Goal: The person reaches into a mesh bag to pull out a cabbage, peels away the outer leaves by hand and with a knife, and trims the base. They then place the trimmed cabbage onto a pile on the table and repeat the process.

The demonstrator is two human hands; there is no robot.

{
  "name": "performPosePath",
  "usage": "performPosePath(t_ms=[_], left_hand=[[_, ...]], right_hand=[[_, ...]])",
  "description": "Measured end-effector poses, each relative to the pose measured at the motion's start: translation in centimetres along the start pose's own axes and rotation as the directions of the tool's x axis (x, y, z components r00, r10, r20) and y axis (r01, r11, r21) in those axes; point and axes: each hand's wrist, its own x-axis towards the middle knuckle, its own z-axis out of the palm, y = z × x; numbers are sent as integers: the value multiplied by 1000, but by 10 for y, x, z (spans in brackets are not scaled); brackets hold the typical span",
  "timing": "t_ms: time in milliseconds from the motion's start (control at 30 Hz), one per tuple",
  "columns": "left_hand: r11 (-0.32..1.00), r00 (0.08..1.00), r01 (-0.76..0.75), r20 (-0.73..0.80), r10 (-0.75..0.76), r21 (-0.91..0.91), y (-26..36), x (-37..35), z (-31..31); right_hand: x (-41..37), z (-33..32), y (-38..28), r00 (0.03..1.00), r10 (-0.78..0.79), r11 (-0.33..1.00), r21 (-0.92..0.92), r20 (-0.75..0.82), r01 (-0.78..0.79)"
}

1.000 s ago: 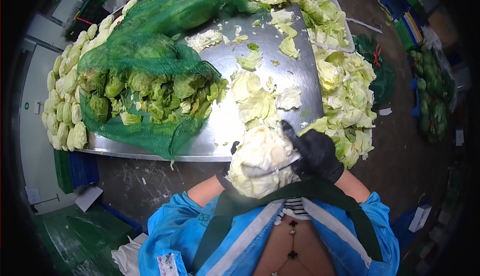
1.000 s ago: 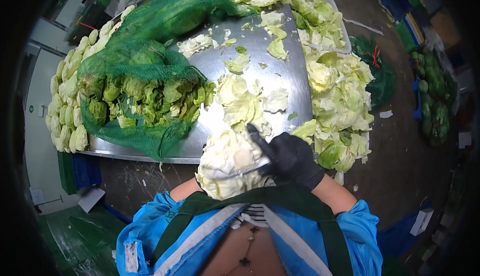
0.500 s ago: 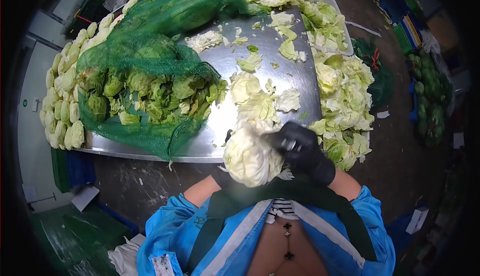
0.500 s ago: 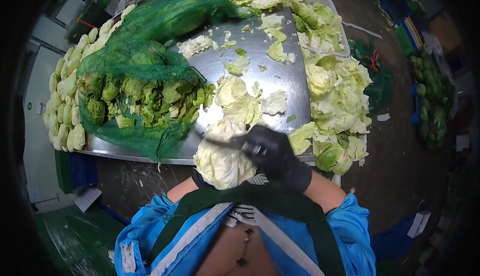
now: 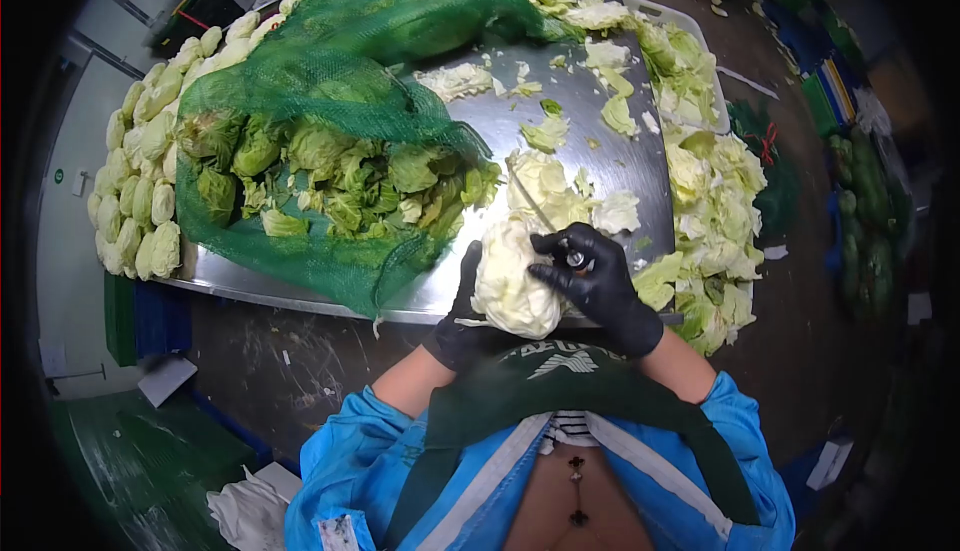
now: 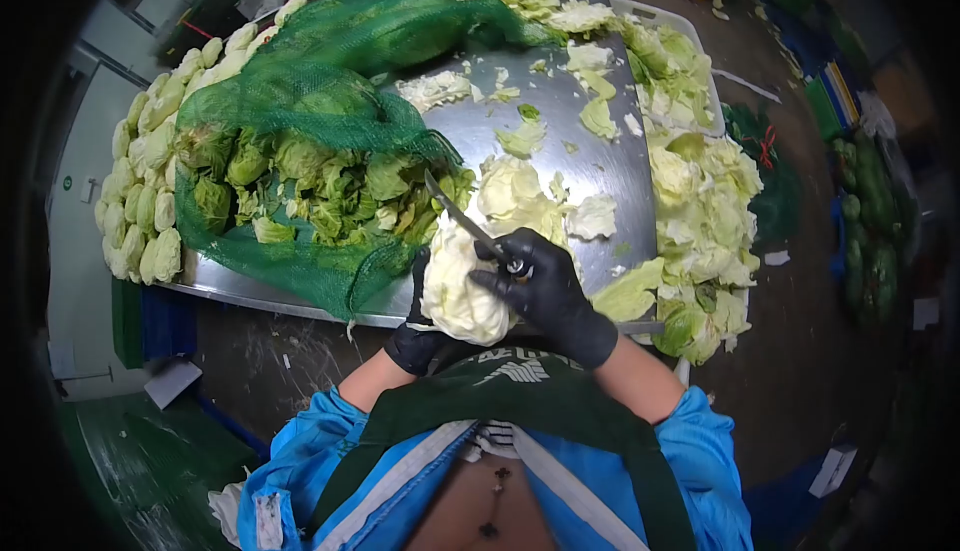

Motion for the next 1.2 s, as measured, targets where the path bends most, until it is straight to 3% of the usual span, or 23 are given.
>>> performPosePath(t_ms=[33,100,167,233,267,300,400,433,500,567,600,633,667,700,733,800,867,933,1000,1067,1100,1133,1200], left_hand=[[995,994,-96,-48,97,16,-30,-5,-5],[963,961,-207,-148,232,171,-48,-2,-1],[931,932,-217,-221,287,293,-29,8,12],[945,905,-203,-418,80,-258,-17,2,17],[833,886,-221,-461,-46,-508,-14,-2,15],[239,995,-65,-82,-61,-969,-11,2,1],[462,953,-171,-266,-148,-870,12,-3,21],[284,993,-81,-102,-61,-955,-15,-5,12],[264,985,-140,-161,-58,-954,-27,-3,17],[240,965,-232,-253,-63,-943,-35,-10,17],[611,882,-257,-440,-169,-749,-22,-13,22],[677,897,-369,-434,81,-636,-8,-27,30],[701,864,-493,-382,327,-515,22,-36,39],[360,771,-198,-371,-518,-912,12,-23,12],[393,782,-213,-397,-481,-895,0,-28,1],[415,763,-239,-434,-479,-878,-13,-16,-17],[563,802,-149,-432,-412,-813,-19,6,-42],[753,677,2,-554,-485,-657,-29,23,-69],[842,733,-1,-572,-367,-540,-34,31,-88],[997,795,0,-604,49,80,-61,41,-107],[1000,819,-1,-573,0,-2,-56,47,-113],[990,853,-22,-514,92,140,-55,57,-124],[996,940,37,-342,-5,86,-54,66,-138]], right_hand=[[1,3,9,992,55,993,114,-110,-43],[7,-16,38,934,18,999,-24,-357,-28],[10,-33,37,915,-50,990,-143,-400,-9],[0,-39,14,946,-55,965,-261,-318,-32],[-8,-32,29,955,-57,993,-114,-292,25],[-14,-26,26,967,-125,989,-108,-220,103],[-26,-9,11,969,-248,956,-160,12,246],[-22,-6,0,960,-263,912,-300,90,278],[-13,7,-12,944,-272,824,-463,184,328],[-6,7,3,908,-348,820,-394,232,415],[-1,8,6,862,-431,799,-331,266,502],[1,5,2,845,-473,830,-196,250,523],[-3,0,-6,880,-424,901,-4,217,435],[-6,2,0,881,-456,889,115,125,444],[-6,6,10,882,-470,862,230,33,451],[4,16,25,968,-131,962,210,-215,177],[58,9,83,902,-74,984,116,-426,136],[89,-7,171,893,238,971,80,-381,-225],[107,-7,166,852,484,871,202,-198,-448],[122,16,169,854,462,879,250,-240,-406],[130,28,163,856,470,873,258,-217,-414],[141,41,157,859,473,868,268,-197,-417],[155,81,158,947,210,977,77,-242,-197]])
